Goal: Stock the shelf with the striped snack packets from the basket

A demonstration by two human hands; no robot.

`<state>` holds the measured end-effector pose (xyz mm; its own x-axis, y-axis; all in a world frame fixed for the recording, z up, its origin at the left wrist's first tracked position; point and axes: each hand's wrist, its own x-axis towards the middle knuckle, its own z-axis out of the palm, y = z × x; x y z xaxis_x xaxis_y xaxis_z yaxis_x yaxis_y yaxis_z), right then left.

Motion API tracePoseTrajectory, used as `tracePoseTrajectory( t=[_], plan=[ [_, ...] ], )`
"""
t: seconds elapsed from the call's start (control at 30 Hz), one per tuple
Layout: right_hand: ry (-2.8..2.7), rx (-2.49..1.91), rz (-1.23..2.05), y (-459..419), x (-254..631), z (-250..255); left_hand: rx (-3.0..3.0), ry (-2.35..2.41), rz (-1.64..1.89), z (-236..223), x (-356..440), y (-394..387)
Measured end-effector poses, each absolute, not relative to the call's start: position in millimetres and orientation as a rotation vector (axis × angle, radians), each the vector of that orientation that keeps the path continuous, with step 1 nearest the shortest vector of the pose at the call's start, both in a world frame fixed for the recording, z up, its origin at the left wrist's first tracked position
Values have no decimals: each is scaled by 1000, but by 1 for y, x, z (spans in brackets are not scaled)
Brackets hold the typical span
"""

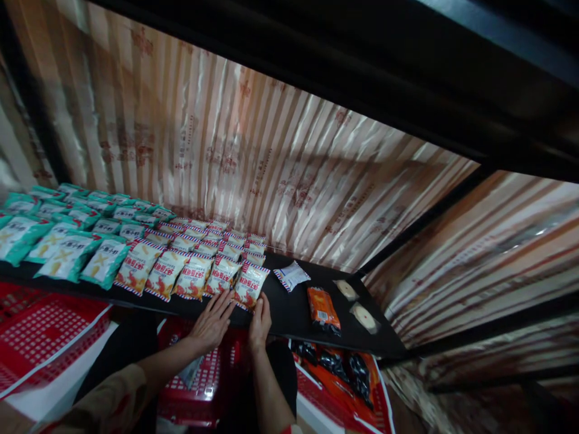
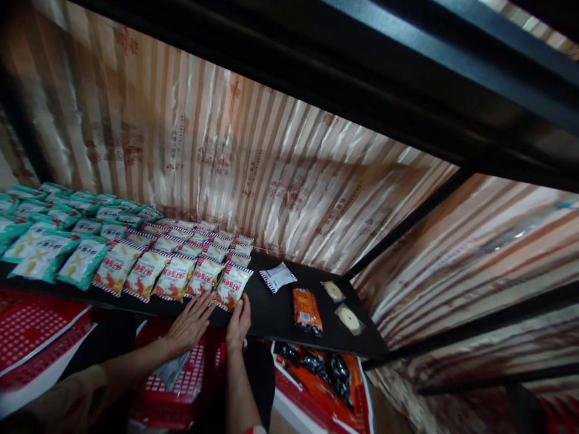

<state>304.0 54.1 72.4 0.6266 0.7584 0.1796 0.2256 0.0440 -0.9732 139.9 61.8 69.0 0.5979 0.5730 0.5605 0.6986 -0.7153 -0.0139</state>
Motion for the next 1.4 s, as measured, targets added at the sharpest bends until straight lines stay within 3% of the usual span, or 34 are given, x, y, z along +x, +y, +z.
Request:
tracePoseTrajectory(
  t=[0.4, 0.97, 1.4],
  plan=[
    [-1091, -1491, 425, 32, 298, 68, -2675, -1099, -746, 76, 148, 58],
    [-1116, -1519, 543, 48, 297, 72, -2648, -1192, -873, 72, 139, 77],
    [-1046, -1456, 645, 50, 299, 74, -2643, -1210, -778, 70, 140, 78]
  ],
)
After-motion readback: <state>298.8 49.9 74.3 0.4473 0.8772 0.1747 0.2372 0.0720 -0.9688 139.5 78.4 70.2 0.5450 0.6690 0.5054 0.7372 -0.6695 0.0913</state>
